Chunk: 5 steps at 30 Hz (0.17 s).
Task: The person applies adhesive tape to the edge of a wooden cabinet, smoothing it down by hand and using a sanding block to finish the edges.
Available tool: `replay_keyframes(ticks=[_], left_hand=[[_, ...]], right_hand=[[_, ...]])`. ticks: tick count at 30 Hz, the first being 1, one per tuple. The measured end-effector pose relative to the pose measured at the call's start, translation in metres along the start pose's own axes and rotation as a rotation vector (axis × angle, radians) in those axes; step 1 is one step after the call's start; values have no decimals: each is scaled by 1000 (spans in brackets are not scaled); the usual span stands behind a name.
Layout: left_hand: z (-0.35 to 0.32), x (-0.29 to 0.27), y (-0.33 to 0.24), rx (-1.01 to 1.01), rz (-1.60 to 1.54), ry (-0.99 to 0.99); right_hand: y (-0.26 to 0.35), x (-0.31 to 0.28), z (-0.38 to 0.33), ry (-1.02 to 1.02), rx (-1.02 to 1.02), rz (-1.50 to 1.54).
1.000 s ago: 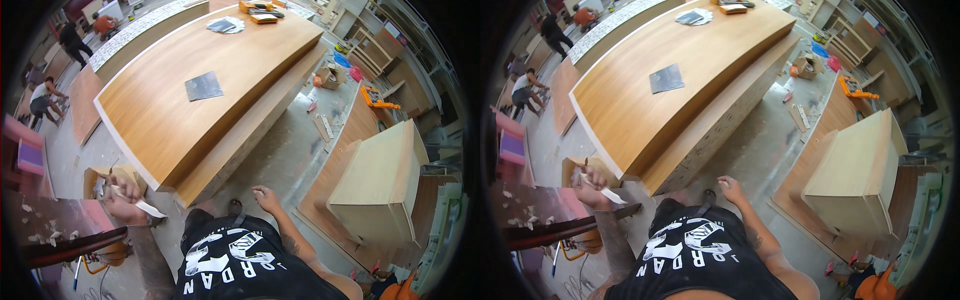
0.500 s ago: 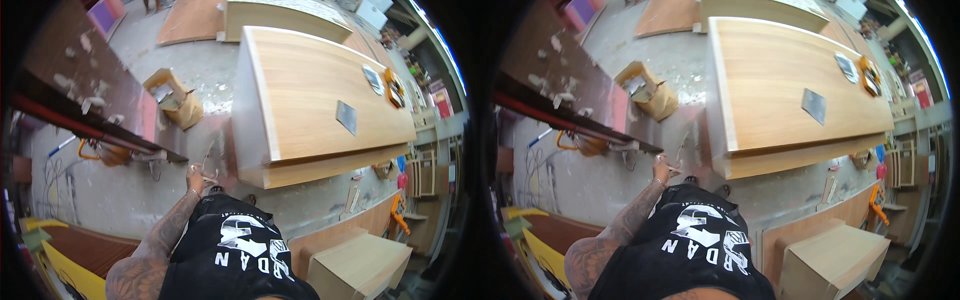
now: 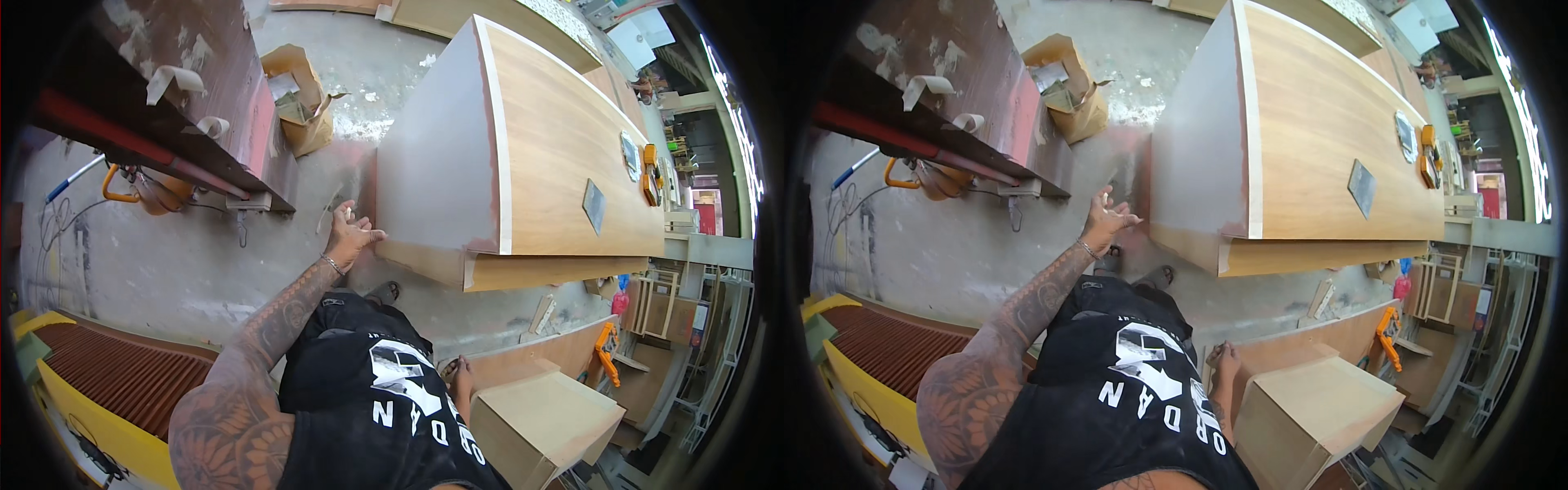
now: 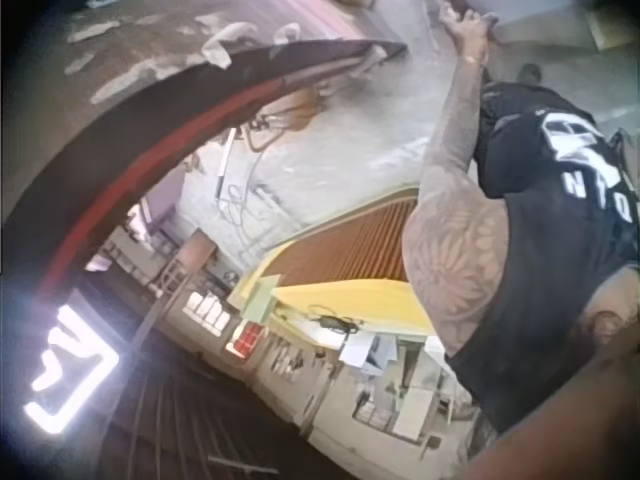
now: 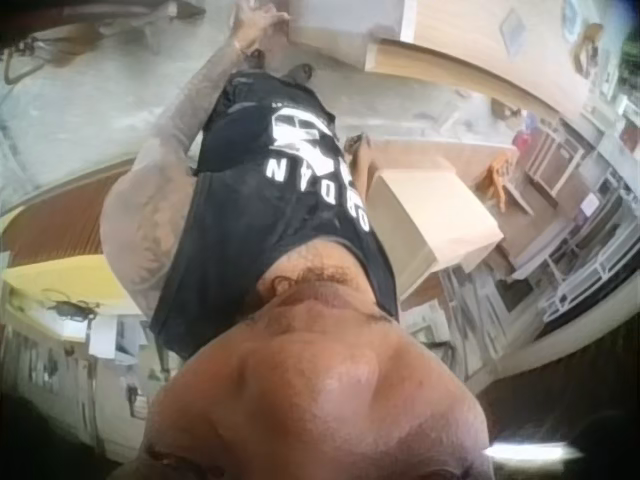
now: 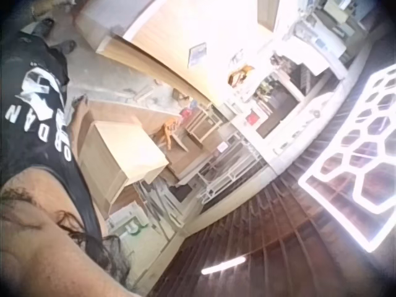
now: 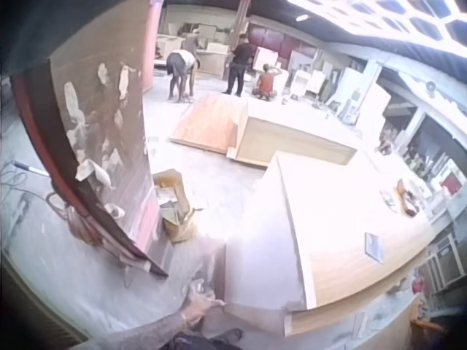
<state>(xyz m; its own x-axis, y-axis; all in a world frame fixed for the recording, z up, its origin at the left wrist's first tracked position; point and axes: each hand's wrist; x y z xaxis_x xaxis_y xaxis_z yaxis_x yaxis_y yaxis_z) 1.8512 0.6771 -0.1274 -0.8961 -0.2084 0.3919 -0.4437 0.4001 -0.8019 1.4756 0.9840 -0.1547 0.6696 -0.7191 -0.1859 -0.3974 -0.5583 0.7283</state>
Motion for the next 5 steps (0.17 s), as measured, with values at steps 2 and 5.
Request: replay_keyframes(ticks=[2, 5], left_hand=[[-3, -9, -4, 21, -6, 35], [-13, -24, 1, 151, 110, 67]], right_hand=[[-6, 3, -8, 10, -17, 4], [-25, -9, -14, 59, 17, -69]])
Point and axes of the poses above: each hand's wrist, its own z-axis towards the middle knuckle, its own x-axis out of the palm, y = z × x, and after that the axes turned 7 degrees about z, right-handed
